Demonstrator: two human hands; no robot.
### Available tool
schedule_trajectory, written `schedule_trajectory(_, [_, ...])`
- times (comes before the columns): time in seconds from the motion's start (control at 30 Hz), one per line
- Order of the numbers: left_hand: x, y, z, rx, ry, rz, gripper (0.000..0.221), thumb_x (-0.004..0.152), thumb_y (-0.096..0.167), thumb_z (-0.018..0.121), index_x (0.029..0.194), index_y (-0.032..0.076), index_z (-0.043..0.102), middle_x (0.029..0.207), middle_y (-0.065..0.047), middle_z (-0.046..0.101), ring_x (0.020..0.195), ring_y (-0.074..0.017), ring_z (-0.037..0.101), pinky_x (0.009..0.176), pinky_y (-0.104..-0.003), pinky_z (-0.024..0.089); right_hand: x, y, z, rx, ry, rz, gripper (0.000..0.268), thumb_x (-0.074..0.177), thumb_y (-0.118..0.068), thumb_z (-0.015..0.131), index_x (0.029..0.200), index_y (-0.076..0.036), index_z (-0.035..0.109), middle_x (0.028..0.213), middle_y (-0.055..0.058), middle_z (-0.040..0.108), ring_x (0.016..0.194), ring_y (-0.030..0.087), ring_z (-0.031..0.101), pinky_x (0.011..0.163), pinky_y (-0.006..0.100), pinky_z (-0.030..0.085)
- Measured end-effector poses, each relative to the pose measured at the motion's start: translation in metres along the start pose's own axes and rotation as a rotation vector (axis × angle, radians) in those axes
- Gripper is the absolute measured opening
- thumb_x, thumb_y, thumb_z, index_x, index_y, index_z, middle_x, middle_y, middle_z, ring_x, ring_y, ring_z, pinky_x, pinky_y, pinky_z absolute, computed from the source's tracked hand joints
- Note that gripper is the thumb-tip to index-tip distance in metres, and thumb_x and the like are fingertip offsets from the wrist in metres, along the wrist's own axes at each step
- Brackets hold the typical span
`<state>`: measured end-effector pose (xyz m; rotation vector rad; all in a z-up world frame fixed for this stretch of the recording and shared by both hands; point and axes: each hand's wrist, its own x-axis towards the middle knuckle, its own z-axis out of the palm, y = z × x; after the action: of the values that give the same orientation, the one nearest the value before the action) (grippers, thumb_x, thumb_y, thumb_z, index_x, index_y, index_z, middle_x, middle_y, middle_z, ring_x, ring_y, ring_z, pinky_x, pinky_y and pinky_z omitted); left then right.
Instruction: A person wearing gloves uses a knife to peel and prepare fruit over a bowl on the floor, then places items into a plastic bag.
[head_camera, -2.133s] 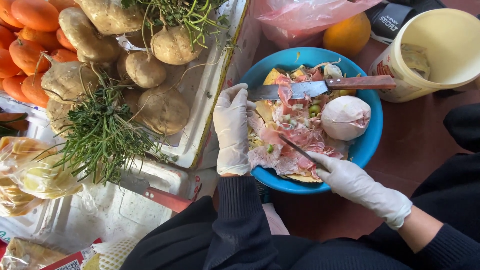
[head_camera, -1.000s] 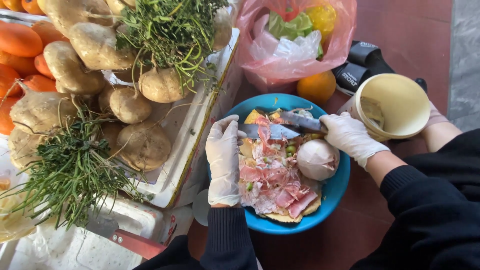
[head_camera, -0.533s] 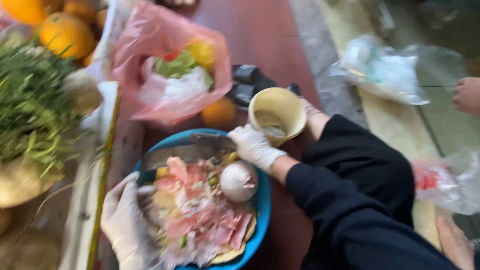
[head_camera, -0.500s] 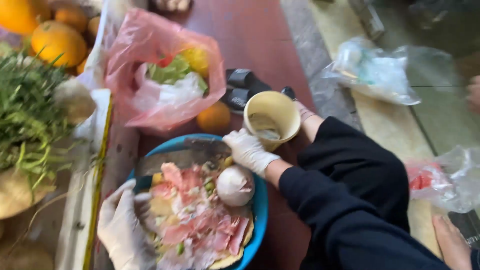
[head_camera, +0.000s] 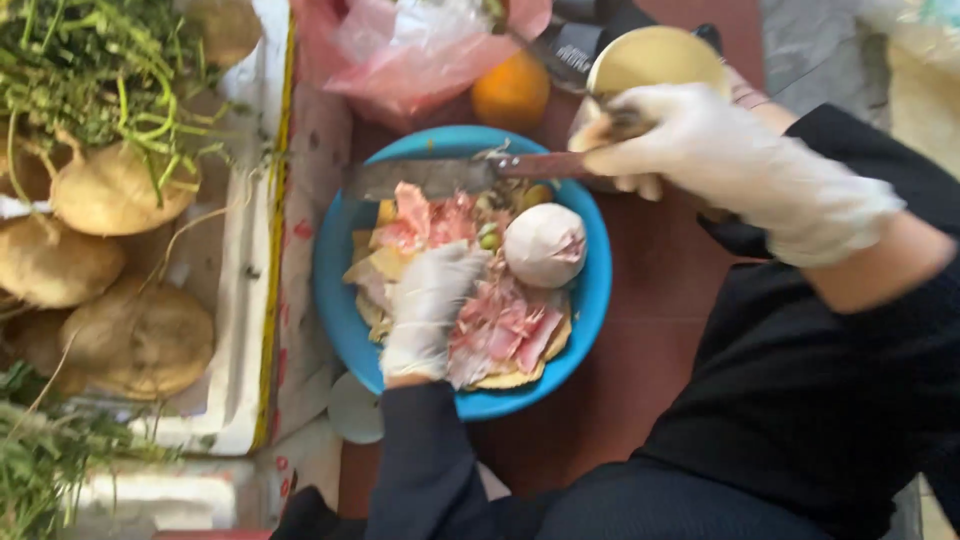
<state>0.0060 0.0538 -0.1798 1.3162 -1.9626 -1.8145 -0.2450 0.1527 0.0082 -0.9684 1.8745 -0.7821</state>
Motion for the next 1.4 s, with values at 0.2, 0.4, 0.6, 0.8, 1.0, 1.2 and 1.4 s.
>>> schedule_trajectory(0.2, [-0.008, -0.008, 0.064, 0.689, -0.363, 0.033, 0.036, 0.078, 0.045, 0.068, 0.079, 0.010, 0.079, 0.071, -0.009, 0.072, 0.066, -0.0330, 0.065, 0.063, -0.041, 0.050, -0.071, -0.001, 0.008, 0.280, 0.173, 0.165, 0.039, 0.101, -0.005, 0.048, 0.134, 0.001, 0.067, 0.089, 0.019, 0.064, 0.063, 0.022, 0.049, 0.051, 0.033, 0.037])
schedule_trajectory(0.4, [-0.020, -0.035, 0.075, 0.713, -0.183, 0.041, 0.061, 0.079, 0.066, 0.068, 0.076, 0.005, 0.075, 0.073, -0.016, 0.071, 0.067, -0.0405, 0.066, 0.067, -0.047, 0.053, -0.090, 0.048, 0.022, 0.520, 0.195, 0.225, 0.046, 0.101, -0.010, 0.051, 0.144, -0.002, 0.064, 0.089, 0.013, 0.064, 0.063, 0.015, 0.050, 0.055, 0.024, 0.037])
schedule_trajectory(0.6, [-0.010, -0.051, 0.038, 0.684, -0.082, -0.248, 0.021, 0.077, 0.028, 0.065, 0.087, 0.013, 0.076, 0.079, -0.008, 0.074, 0.077, -0.0324, 0.068, 0.076, -0.040, 0.054, -0.091, 0.049, 0.031, 0.534, 0.191, 0.313, 0.046, 0.099, -0.016, 0.053, 0.142, -0.009, 0.064, 0.089, 0.009, 0.064, 0.058, 0.013, 0.049, 0.034, 0.024, 0.025])
schedule_trajectory(0.8, [-0.054, -0.054, 0.096, 0.912, 0.112, 0.078, 0.082, 0.087, 0.082, 0.049, 0.068, 0.005, 0.070, 0.065, -0.018, 0.068, 0.059, -0.0442, 0.065, 0.059, -0.051, 0.052, -0.092, 0.044, 0.030, 0.562, 0.177, 0.313, 0.043, 0.100, -0.008, 0.054, 0.140, -0.002, 0.067, 0.088, 0.015, 0.065, 0.063, 0.017, 0.050, 0.055, 0.027, 0.037])
schedule_trajectory(1.0, [-0.049, -0.117, 0.113, 1.158, 0.276, 0.246, 0.042, 0.084, 0.048, 0.071, 0.101, 0.010, 0.062, 0.096, -0.017, 0.060, 0.074, -0.0365, 0.060, 0.065, -0.052, 0.047, -0.094, 0.039, 0.028, 0.596, 0.150, 0.317, 0.044, 0.097, -0.004, 0.056, 0.138, -0.004, 0.071, 0.084, 0.015, 0.064, 0.062, 0.017, 0.050, 0.053, 0.028, 0.038])
schedule_trajectory(1.2, [-0.051, -0.078, 0.094, 0.909, 0.222, 0.087, 0.023, 0.076, 0.022, 0.061, 0.080, 0.003, 0.073, 0.080, -0.021, 0.072, 0.068, -0.0454, 0.066, 0.068, -0.052, 0.054, -0.097, 0.044, 0.028, 0.598, 0.121, 0.271, 0.043, 0.098, -0.006, 0.056, 0.139, -0.001, 0.068, 0.085, 0.017, 0.065, 0.063, 0.018, 0.053, 0.054, 0.028, 0.039])
schedule_trajectory(1.4, [-0.070, -0.085, 0.053, -0.856, 0.067, -0.681, 0.016, 0.085, 0.020, 0.063, 0.089, 0.006, 0.068, 0.067, -0.008, 0.062, 0.054, -0.0171, 0.056, 0.049, -0.027, 0.040, -0.100, 0.038, 0.033, 0.589, 0.093, 0.292, 0.043, 0.097, -0.007, 0.057, 0.138, 0.000, 0.067, 0.085, 0.018, 0.066, 0.063, 0.019, 0.051, 0.053, 0.028, 0.037])
